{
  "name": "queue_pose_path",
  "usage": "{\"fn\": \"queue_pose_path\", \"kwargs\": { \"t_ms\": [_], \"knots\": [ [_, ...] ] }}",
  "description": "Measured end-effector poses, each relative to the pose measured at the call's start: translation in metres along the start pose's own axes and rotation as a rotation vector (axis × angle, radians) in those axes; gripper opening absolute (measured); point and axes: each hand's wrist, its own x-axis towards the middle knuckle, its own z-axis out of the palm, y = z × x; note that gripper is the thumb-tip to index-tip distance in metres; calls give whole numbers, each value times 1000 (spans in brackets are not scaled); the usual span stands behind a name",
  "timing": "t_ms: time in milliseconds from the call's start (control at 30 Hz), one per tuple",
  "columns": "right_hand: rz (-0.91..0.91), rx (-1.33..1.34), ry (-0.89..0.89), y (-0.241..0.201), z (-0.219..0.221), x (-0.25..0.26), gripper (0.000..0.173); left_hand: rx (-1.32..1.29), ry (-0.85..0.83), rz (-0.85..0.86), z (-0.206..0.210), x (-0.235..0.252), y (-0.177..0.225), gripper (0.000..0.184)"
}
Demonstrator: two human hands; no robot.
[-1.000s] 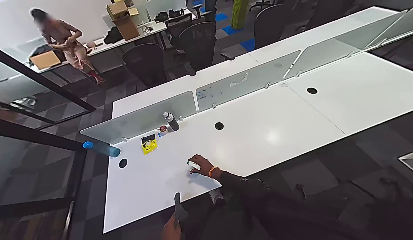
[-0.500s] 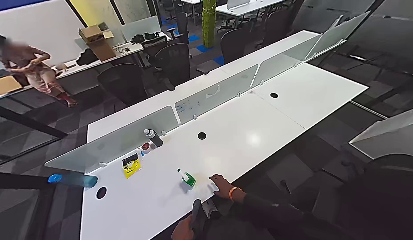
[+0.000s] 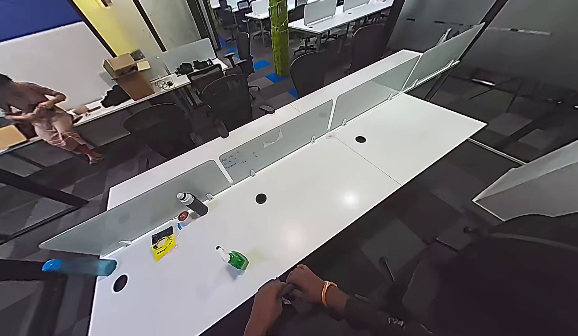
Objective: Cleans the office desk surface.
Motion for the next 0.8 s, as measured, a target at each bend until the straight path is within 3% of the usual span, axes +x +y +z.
{"fn": "queue_pose_path", "kwargs": {
  "t_ms": [167, 367, 567, 800],
  "knots": [
    [-12, 15, 43, 25, -22, -43, 27, -36, 62, -71, 9, -1, 35, 40],
    [78, 10, 50, 66, -34, -83, 28, -99, 320, -112, 27, 0, 51, 29],
    [103, 273, 274, 81, -48, -120, 25, -105, 551, -170, 39, -2, 54, 18],
    [70, 493, 381, 89, -54, -125, 24, -148, 432, -205, 35, -7, 48, 23]
  ]
}}
